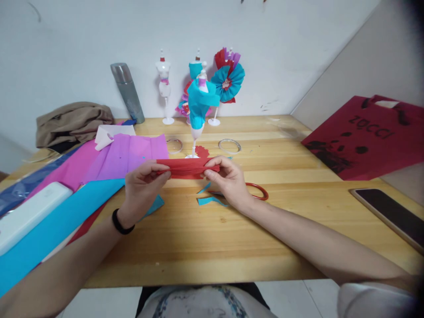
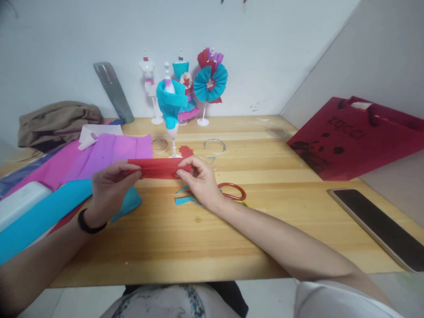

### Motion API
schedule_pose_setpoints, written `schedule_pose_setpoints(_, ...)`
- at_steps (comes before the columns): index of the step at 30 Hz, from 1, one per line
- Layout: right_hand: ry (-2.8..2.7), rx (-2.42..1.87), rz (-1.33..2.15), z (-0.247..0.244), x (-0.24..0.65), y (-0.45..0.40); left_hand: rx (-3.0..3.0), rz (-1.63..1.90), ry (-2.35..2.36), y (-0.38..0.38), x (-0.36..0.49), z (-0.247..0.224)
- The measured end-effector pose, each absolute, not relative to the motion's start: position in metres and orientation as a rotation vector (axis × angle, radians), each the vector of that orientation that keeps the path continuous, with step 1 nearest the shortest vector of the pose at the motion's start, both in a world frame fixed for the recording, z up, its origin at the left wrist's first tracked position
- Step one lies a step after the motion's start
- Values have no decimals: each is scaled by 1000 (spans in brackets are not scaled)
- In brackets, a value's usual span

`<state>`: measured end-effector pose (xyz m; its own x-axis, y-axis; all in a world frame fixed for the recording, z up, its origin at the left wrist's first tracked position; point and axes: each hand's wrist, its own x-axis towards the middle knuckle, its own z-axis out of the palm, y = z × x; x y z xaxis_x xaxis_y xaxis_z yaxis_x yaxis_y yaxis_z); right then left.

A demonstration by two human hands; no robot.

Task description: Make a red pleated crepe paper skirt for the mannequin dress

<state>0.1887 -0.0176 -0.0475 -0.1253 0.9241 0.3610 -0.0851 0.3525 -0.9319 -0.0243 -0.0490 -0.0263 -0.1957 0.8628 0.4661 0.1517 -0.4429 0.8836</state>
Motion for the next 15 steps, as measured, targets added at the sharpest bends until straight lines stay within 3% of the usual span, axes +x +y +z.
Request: schedule_pose_setpoints(15,-1249,-880,1145,-44,188,-20,1345,1623,1135,-50,-21,-24)
